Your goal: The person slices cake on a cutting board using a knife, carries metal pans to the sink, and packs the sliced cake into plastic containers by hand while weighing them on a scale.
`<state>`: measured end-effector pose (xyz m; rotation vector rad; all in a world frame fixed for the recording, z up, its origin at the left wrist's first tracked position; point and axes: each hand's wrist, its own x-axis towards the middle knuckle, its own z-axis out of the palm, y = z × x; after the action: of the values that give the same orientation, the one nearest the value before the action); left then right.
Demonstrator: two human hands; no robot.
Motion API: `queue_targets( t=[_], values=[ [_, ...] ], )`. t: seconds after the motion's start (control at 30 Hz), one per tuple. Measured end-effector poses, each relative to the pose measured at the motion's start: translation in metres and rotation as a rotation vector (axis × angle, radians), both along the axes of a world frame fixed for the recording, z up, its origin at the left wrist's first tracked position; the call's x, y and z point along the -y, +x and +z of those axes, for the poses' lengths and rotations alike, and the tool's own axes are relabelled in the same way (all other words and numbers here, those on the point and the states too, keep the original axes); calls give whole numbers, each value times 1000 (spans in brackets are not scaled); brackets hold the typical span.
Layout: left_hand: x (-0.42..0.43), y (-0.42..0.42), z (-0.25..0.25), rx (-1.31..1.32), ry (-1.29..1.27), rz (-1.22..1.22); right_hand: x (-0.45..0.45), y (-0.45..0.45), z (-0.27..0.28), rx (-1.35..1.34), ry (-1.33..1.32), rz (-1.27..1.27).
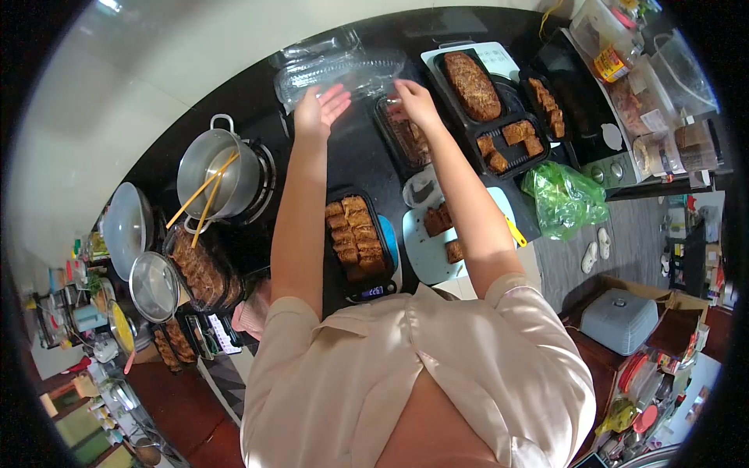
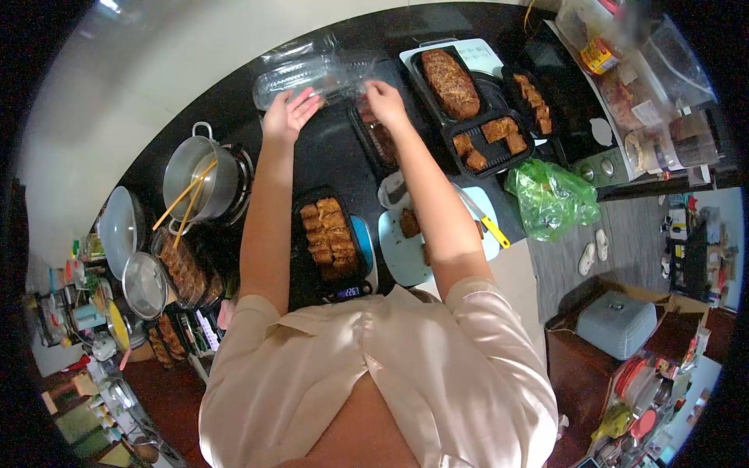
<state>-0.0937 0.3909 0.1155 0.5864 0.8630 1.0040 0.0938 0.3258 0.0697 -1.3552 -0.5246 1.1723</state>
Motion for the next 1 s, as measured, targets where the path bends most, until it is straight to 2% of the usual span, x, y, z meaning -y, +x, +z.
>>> queue_targets(
  t=[0.07, 0.1, 0.13, 0.2, 0.27, 0.33, 0.37, 0.4, 0.47, 0.5, 0.57, 0.67, 0.83, 0.9, 1.0],
  values=[
    [3, 7, -4, -58, 13, -91, -18, 1, 2, 441, -64, -11],
    [4, 9, -8, -115, 26, -181, -28, 4, 5, 766, -145, -69],
    [6, 11, -11, -117, 22, -183, -30, 5, 4, 764, -149, -70],
    [6, 16, -12, -107, 120, -295, -36, 11, 10, 1081, -255, -92],
    [7, 17, -11, -95, 150, -279, -30, 15, 14, 1037, -354, 8],
    [7, 18, -15, -395, 158, -377, -8, 8, -1, 1374, -455, 168],
    [13, 21, -17, -586, 154, -481, 2, 1, -5, 1340, -493, 208],
    [15, 24, -40, -633, 152, -560, 14, -5, -12, 1301, -537, 253],
    [24, 36, -83, -714, 70, -529, 26, -9, -33, 1370, -445, 189],
    [23, 39, -103, -705, 70, -527, 30, -9, -36, 1391, -344, 205],
    [18, 44, -137, -633, 119, -212, 36, -11, -34, 1380, -202, 269],
    [5, 32, -166, -541, 115, -195, 44, -13, -34, 1398, -138, 338],
    [4, 17, -156, -625, 69, -231, 39, -28, -34, 1460, -126, 281],
    [0, 14, -152, -865, 229, -369, 39, -27, -34, 1454, -13, 262],
    [-3, 9, -153, -939, 291, -438, 45, -22, -35, 1462, 48, 268]
  ],
)
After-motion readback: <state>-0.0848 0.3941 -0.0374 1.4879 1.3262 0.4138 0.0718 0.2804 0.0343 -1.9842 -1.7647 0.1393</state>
